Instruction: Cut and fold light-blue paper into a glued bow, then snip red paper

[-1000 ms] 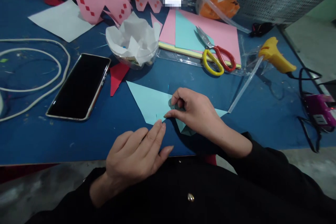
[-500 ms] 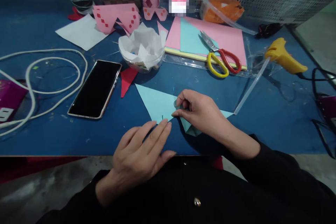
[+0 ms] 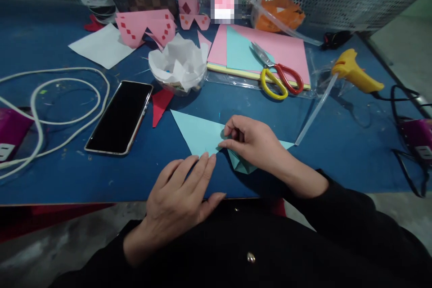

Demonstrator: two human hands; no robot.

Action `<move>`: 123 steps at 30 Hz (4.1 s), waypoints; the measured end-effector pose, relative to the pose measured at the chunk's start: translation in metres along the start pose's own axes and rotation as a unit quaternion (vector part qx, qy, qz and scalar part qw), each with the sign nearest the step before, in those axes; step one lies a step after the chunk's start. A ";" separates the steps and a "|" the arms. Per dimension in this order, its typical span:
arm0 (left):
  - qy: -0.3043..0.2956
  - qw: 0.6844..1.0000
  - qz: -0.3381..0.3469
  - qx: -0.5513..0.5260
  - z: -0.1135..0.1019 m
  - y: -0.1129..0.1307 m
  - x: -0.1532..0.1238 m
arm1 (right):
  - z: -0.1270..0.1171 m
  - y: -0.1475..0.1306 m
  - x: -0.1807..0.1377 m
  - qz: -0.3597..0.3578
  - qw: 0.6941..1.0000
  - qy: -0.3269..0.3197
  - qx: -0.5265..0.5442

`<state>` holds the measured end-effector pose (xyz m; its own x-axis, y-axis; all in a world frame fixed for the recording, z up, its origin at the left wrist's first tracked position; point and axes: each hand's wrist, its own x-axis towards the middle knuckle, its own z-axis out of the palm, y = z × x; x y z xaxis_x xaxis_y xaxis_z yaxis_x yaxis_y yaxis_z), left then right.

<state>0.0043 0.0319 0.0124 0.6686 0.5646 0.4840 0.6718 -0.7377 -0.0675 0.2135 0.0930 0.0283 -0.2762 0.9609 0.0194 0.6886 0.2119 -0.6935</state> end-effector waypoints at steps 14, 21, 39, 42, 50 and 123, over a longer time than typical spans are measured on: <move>-0.024 1.000 -0.012 0.007 0.003 0.008 0.015 | 0.000 0.003 0.002 -0.014 1.000 -0.001 0.012; -0.053 0.999 -0.013 0.000 -0.002 0.008 0.023 | 0.000 0.005 0.002 -0.034 0.998 0.036 0.038; -0.019 0.991 -0.124 -0.037 0.008 0.020 0.045 | -0.147 0.101 -0.027 0.230 0.862 0.364 -0.268; -0.016 0.989 -0.143 -0.047 0.009 0.023 0.047 | -0.162 0.120 -0.016 0.257 0.853 0.317 -0.326; 0.000 0.977 -0.185 -0.106 0.010 0.025 0.039 | -0.172 0.143 -0.006 0.262 0.859 0.229 -0.376; -0.165 0.925 -0.130 -0.316 0.008 -0.031 0.062 | -0.034 0.002 -0.110 0.062 0.993 -0.055 0.079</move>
<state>0.0277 0.0928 0.0376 0.6420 0.7583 0.1132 0.5721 -0.5721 0.5877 0.2684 -0.0059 0.0495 -0.2734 0.9509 -0.1452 0.6100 0.0547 -0.7905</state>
